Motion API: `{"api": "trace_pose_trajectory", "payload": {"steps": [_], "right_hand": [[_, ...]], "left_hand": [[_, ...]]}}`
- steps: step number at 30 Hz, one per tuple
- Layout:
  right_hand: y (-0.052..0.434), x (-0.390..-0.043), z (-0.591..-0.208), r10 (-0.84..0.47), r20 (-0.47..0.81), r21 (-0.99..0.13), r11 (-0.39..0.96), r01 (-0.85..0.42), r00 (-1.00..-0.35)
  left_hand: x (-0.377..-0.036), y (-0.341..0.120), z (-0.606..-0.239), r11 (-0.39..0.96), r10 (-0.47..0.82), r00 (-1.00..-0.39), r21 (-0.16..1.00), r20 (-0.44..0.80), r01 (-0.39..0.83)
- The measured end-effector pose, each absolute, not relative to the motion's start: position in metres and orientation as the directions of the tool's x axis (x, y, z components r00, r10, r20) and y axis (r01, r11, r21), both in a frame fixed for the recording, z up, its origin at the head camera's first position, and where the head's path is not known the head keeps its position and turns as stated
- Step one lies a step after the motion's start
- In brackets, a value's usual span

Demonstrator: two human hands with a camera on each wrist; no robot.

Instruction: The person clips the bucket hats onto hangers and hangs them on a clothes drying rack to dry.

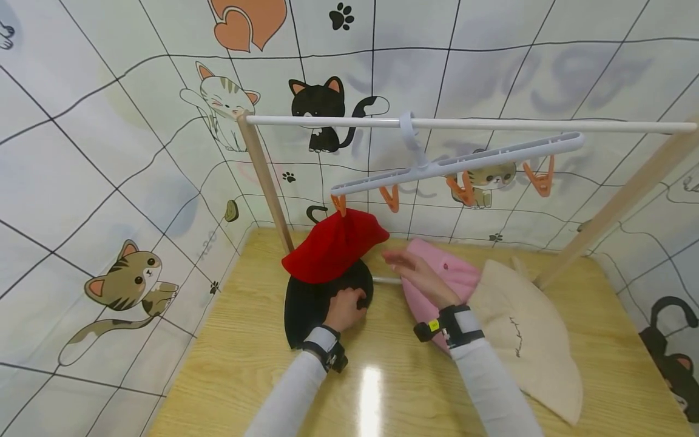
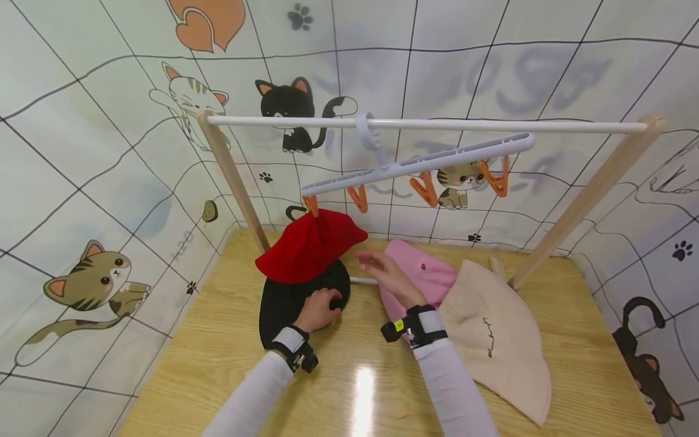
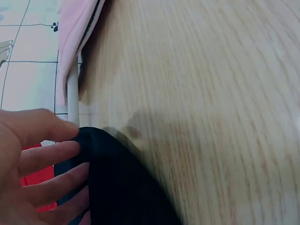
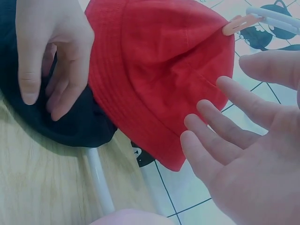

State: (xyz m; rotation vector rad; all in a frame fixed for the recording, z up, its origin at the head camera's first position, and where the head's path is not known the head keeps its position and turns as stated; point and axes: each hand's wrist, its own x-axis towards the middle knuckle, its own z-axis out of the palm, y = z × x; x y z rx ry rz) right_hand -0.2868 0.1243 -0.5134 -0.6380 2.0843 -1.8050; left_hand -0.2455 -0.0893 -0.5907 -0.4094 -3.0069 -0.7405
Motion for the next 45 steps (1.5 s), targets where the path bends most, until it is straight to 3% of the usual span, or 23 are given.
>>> {"api": "trace_pose_trajectory", "payload": {"steps": [6, 15, 21, 34, 45], "right_hand": [[0.125, -0.283, -0.516, -0.523, 0.038, -0.986, 0.120, -0.118, -0.851], [0.127, -0.280, -0.520, -0.516, 0.012, -0.982, 0.157, -0.108, -0.857], [0.128, -0.279, -0.523, -0.511, 0.018, -0.980, 0.161, -0.116, -0.860], [0.128, -0.278, -0.529, -0.524, 0.035, -0.984, 0.129, -0.121, -0.851], [0.124, -0.275, -0.531, -0.521, 0.018, -0.986, 0.131, -0.101, -0.853]], "left_hand": [[-0.245, -0.087, -0.594, 0.890, 0.264, -0.965, 0.386, -0.004, 0.242], [-0.249, -0.083, -0.600, 0.938, 0.172, -0.984, 0.312, -0.049, 0.148], [-0.249, -0.085, -0.594, 0.943, 0.182, -0.981, 0.293, -0.068, 0.155], [-0.247, -0.097, -0.564, 0.929, 0.248, -0.966, 0.266, 0.071, 0.258], [-0.250, -0.104, -0.530, 0.928, 0.242, -0.970, 0.299, -0.023, 0.225]]}}
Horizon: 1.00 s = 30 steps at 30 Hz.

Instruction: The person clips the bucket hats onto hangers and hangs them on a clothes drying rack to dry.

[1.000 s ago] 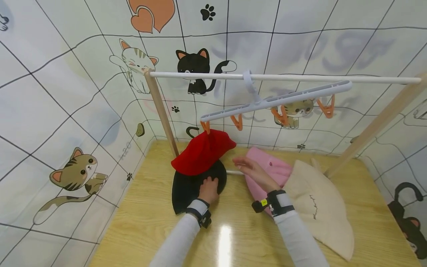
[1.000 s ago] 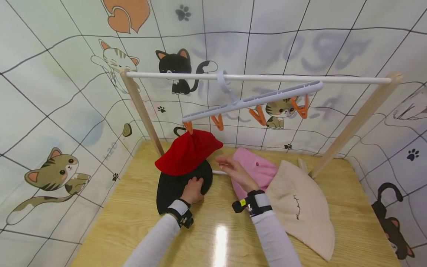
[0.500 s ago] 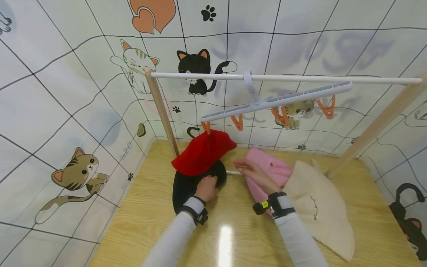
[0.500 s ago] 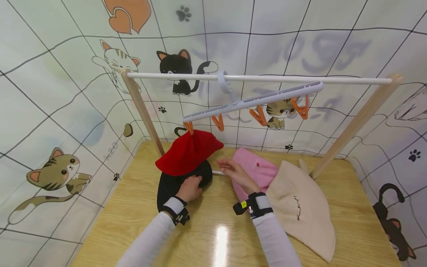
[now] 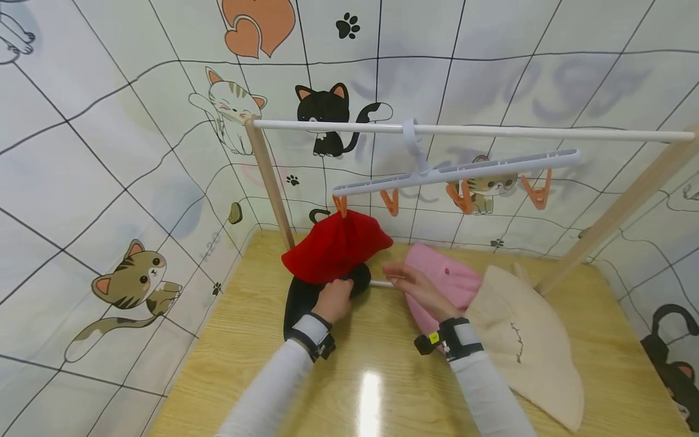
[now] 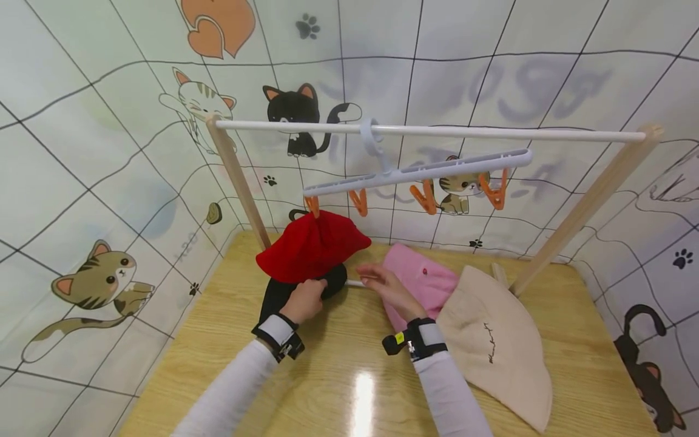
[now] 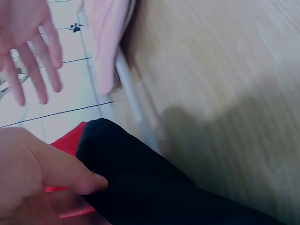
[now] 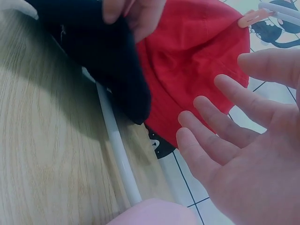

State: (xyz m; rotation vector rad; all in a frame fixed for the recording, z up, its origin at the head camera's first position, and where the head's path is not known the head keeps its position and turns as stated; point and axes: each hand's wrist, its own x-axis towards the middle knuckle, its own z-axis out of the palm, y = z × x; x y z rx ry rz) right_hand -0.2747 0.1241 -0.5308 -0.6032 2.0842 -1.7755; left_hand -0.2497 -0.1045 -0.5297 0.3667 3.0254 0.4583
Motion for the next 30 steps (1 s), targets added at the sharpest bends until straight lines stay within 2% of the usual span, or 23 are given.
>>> {"api": "trace_pose_trajectory", "payload": {"steps": [5, 15, 25, 30], "right_hand": [[0.123, -0.274, -0.533, -0.525, 0.026, -0.986, 0.128, -0.109, -0.850], [0.121, -0.271, -0.533, -0.543, 0.044, -0.980, 0.138, -0.141, -0.839], [0.120, -0.270, -0.535, -0.548, 0.044, -0.982, 0.129, -0.137, -0.835], [0.121, -0.268, -0.534, -0.553, 0.051, -0.982, 0.125, -0.144, -0.831]], "left_hand": [[-0.250, -0.110, -0.511, 0.920, 0.260, -0.964, 0.317, -0.053, 0.230], [-0.247, -0.124, -0.482, 0.931, 0.248, -0.969, 0.284, -0.023, 0.231], [-0.248, -0.127, -0.473, 0.957, 0.173, -0.973, 0.208, 0.153, 0.203], [-0.249, -0.129, -0.468, 0.950, 0.154, -0.975, 0.247, 0.159, 0.191]]}}
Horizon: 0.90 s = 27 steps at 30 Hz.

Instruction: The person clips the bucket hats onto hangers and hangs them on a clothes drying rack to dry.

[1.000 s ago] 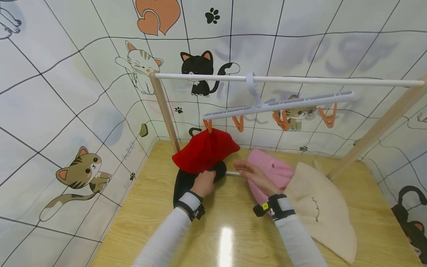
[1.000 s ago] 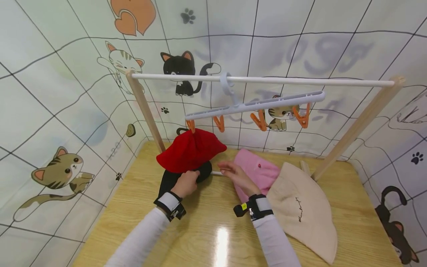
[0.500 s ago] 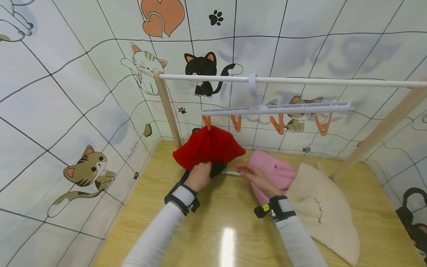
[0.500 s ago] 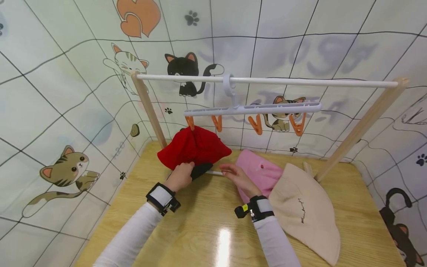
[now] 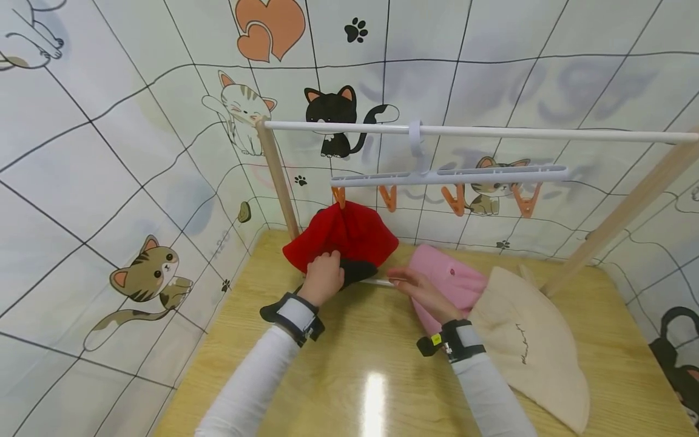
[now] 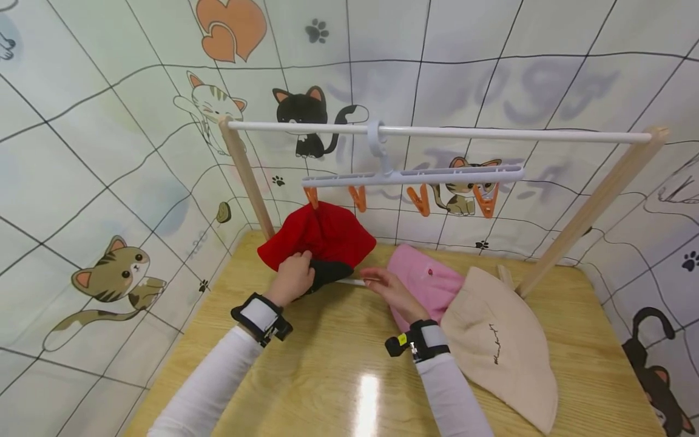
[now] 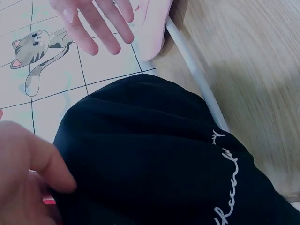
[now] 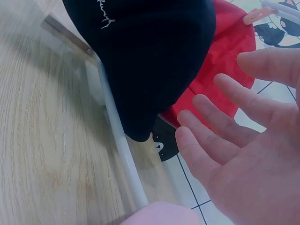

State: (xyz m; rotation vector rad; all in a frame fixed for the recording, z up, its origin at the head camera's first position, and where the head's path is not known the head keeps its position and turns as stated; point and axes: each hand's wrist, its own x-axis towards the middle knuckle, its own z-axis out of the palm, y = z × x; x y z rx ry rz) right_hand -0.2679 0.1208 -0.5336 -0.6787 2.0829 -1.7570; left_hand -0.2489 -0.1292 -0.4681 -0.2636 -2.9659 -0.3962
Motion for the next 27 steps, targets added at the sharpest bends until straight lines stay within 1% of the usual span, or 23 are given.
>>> {"api": "trace_pose_trajectory", "payload": {"steps": [3, 9, 14, 21, 27], "right_hand": [[0.121, -0.269, -0.534, -0.560, 0.054, -0.979, 0.132, -0.153, -0.827], [0.121, -0.272, -0.531, -0.575, 0.059, -0.981, 0.117, -0.153, -0.816], [0.122, -0.274, -0.531, -0.577, 0.059, -0.979, 0.125, -0.159, -0.815], [0.121, -0.273, -0.531, -0.581, 0.054, -0.982, 0.118, -0.149, -0.812], [0.122, -0.274, -0.532, -0.579, 0.062, -0.985, 0.098, -0.145, -0.813]], "left_hand": [[-0.249, -0.130, -0.463, 0.941, 0.161, -0.977, 0.275, 0.140, 0.195], [-0.250, -0.134, -0.449, 0.923, 0.218, -0.968, 0.296, 0.124, 0.246], [-0.250, -0.135, -0.438, 0.913, 0.224, -0.971, 0.329, 0.089, 0.241], [-0.243, -0.132, -0.428, 0.909, 0.265, -0.964, 0.328, 0.019, 0.257], [-0.241, -0.128, -0.416, 0.905, 0.273, -0.962, 0.339, 0.005, 0.258]]}}
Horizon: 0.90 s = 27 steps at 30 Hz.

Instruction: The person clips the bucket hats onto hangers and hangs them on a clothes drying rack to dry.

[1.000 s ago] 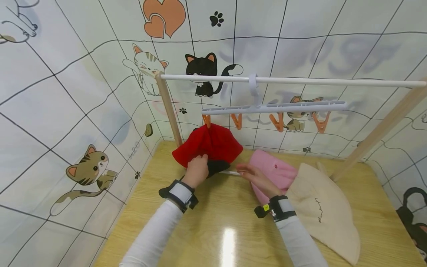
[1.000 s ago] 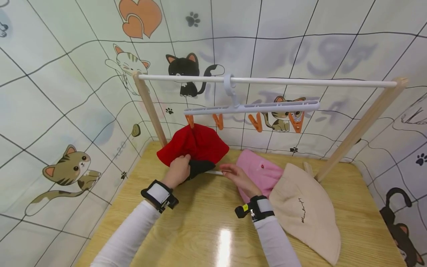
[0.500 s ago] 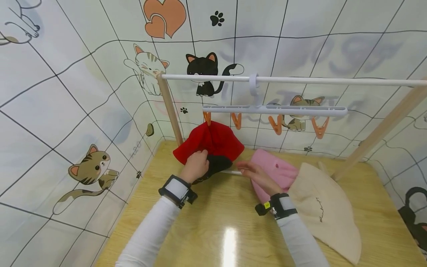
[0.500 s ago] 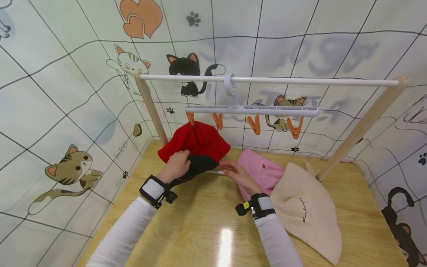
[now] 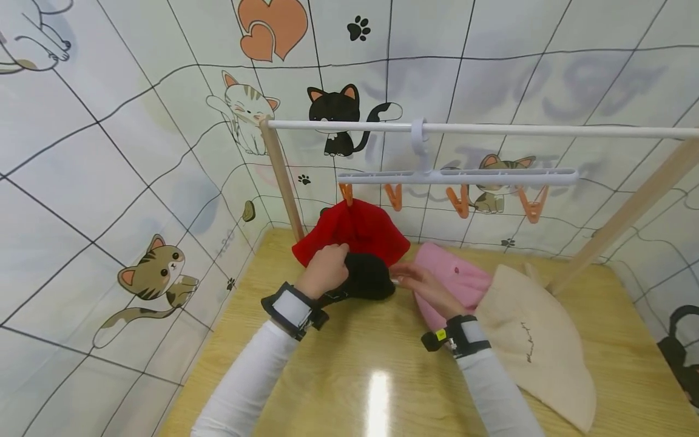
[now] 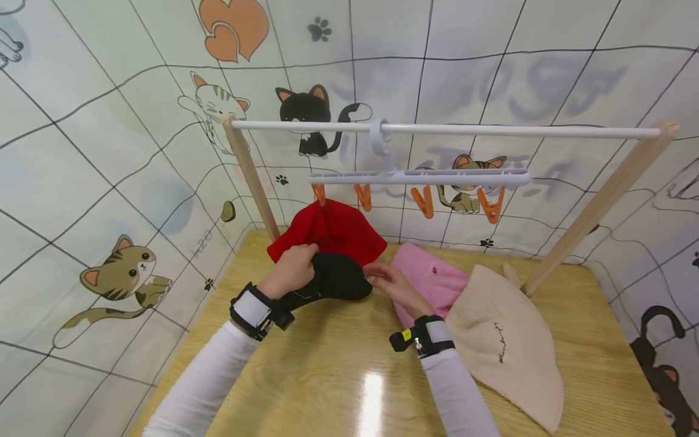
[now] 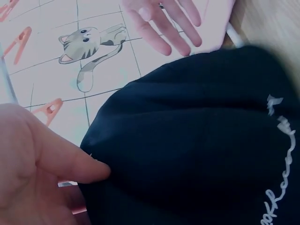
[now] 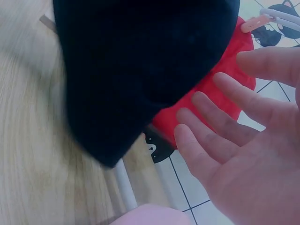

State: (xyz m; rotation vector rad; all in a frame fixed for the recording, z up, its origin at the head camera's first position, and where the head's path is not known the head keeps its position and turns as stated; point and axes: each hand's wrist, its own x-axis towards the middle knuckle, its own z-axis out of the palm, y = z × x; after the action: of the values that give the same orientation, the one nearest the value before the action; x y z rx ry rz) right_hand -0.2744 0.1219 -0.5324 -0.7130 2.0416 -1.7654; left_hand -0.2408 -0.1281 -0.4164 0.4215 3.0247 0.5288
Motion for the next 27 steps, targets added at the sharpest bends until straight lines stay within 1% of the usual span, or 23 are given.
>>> {"api": "trace_pose_trajectory", "payload": {"steps": [6, 12, 16, 18, 23, 27], "right_hand": [[0.127, -0.276, -0.528, -0.567, 0.073, -0.982, 0.104, -0.160, -0.821], [0.131, -0.277, -0.519, -0.555, 0.078, -0.976, 0.126, -0.176, -0.828], [0.133, -0.278, -0.508, -0.552, 0.065, -0.978, 0.129, -0.162, -0.831], [0.134, -0.280, -0.502, -0.550, 0.068, -0.973, 0.148, -0.177, -0.833], [0.137, -0.287, -0.485, -0.544, 0.091, -0.957, 0.185, -0.225, -0.834], [0.141, -0.290, -0.469, -0.560, 0.058, -0.953, 0.215, -0.212, -0.827]], "left_hand": [[-0.238, -0.125, -0.408, 0.894, 0.282, -0.960, 0.362, 0.004, 0.264], [-0.235, -0.122, -0.409, 0.893, 0.331, -0.943, 0.314, 0.029, 0.323], [-0.236, -0.121, -0.410, 0.895, 0.326, -0.944, 0.302, 0.056, 0.327], [-0.237, -0.120, -0.409, 0.895, 0.325, -0.943, 0.300, 0.067, 0.330], [-0.242, -0.117, -0.405, 0.890, 0.319, -0.946, 0.325, 0.055, 0.319], [-0.245, -0.113, -0.401, 0.880, 0.319, -0.946, 0.355, 0.055, 0.317]]}}
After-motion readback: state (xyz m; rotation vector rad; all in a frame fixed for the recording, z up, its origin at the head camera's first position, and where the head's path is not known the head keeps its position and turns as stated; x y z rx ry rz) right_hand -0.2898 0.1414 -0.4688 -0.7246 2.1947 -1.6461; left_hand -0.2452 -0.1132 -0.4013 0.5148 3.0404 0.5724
